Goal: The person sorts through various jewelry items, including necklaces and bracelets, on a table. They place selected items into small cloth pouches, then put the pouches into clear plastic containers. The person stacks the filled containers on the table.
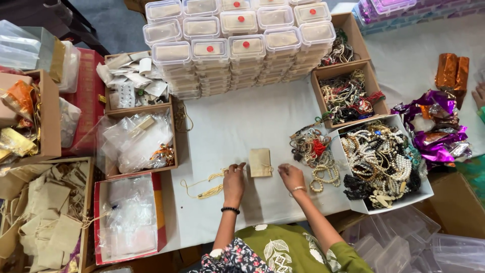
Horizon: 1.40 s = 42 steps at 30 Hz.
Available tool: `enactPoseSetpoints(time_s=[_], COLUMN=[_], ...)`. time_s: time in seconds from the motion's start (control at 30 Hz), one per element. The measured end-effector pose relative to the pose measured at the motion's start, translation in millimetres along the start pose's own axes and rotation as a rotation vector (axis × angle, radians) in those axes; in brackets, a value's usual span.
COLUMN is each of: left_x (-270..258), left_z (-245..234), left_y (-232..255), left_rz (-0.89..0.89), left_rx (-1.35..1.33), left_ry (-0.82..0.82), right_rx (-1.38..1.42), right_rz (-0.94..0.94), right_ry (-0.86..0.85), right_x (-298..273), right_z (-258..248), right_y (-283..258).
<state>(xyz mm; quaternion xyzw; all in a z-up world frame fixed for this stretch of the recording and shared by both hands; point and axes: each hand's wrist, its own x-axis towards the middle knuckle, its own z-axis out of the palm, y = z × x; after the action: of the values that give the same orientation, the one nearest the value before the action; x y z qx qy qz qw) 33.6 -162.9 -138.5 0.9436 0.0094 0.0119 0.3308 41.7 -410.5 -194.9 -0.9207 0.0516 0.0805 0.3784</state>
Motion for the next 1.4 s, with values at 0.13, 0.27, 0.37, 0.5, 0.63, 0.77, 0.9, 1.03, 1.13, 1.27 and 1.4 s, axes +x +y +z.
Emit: enactPoseSetpoints(time_s=[0.13, 0.27, 0.37, 0.5, 0.63, 0.77, 0.9, 1.03, 1.13, 1.27, 1.4], left_x=[11, 14, 17, 30, 47, 52, 51, 44, 44, 43, 36], left_z=[18, 19, 20, 0, 14, 48, 35, 62, 4, -19, -1], left_y=[-10, -18, -30, -20, -5, -11, -3, -46, -17, -18, -22], left_rz=[0.0, 0.123, 0.366, 0.438, 0.573, 0.638, 0.446, 0.725, 0.778, 0.823, 0.613], left_rx=[0.18, 0.139, 0.249, 0.201, 0.22, 0.255, 0.103, 0.149, 0.28, 0.222, 0.177], left_ry=[-0.083, 0.0, 0.104, -0.205, -0.358, -0.369, -0.435, -0.253, -0.28, -0.285, -0.295], right_rx=[0.037, -0.008, -0.102, -0.144, -0.143, -0.127, -0.163, -0.033, -0.068, -0.15, 0.322], right_rz=[-0.101, -0.268, -0.405, -0.48, -0.395, -0.23, -0.239, -0.493, -0.711, -0.831, -0.197], right_ry=[0.052, 0.118, 0.159, 0.09, -0.009, -0.044, -0.14, -0.272, -0.194, -0.06, -0.09], right_x=[11, 16, 21, 24, 24, 21, 15, 16, 18, 27, 39], right_z=[-3, 7, 15, 19, 20, 22, -3, -21, -24, -6, 35], right_y=[-36, -42, -35, -38, -48, -42, -50, -40, -41, -26, 9])
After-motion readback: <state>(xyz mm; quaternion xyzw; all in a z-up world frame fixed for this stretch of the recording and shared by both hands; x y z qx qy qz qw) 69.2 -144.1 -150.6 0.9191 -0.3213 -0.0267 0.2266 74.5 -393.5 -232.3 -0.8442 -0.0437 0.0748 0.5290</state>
